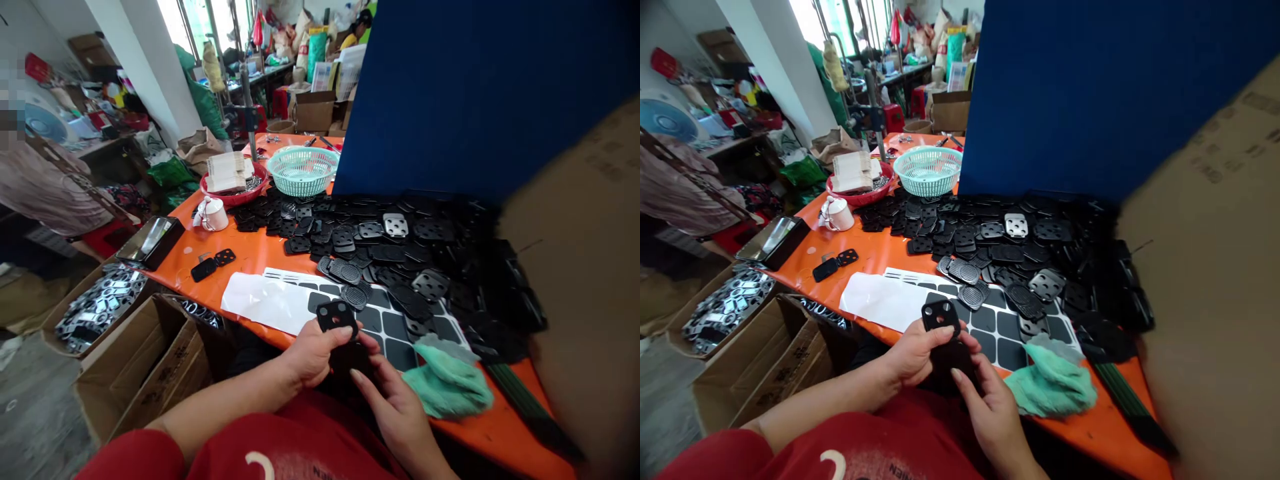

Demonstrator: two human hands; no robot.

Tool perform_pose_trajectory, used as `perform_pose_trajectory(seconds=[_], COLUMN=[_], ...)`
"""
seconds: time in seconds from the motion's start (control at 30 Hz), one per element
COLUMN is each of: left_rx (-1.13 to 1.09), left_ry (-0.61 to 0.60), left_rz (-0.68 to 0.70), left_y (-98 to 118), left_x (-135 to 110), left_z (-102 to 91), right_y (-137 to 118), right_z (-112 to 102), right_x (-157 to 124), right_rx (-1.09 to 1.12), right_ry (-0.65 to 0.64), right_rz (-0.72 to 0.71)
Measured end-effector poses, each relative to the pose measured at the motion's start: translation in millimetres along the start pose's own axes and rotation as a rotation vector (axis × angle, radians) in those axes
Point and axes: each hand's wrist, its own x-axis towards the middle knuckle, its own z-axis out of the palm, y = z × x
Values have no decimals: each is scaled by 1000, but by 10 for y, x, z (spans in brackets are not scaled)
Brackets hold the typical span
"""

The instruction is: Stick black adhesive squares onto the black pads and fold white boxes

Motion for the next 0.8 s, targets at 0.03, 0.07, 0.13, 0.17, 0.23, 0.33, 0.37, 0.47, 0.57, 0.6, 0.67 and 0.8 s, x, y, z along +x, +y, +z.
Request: perform_pose_trajectory(seconds=[0.03,0.07,0.13,0.17,0.23,0.33,0.37,0.47,0.57,0.6,0.67,0.8], left_rx=[117,281,710,924,1347,1860,1983,2103,2115,2103,2057,2044], left_ry=[4,29,158,286,506,829,893,943,949,949,948,950], left_rz=[52,135,397,561,781,685,589,443,312,248,158,218], left_y=[37,111,369,542,926,1421,1529,1662,1619,1598,1571,1539], left_x=[16,37,86,109,149,197,210,253,314,337,380,409], left_z=[-45,-111,-318,-458,-791,-1319,-1476,-1857,-2114,-2174,-2247,-2123], right_y=[6,11,11,6,-10,-27,-27,-14,-30,-49,-106,-194], right_z=[10,9,-45,-102,-269,-578,-672,-882,-976,-986,-976,-837], right_x=[11,16,14,10,-3,-25,-30,-27,27,58,143,428], right_rx=[-22,-55,-132,-166,-211,-262,-291,-418,-597,-656,-764,-952], right_ry=[5,22,80,115,174,249,277,352,344,317,263,202], right_rz=[-14,-32,-71,-93,-126,-155,-160,-177,-258,-302,-397,-490])
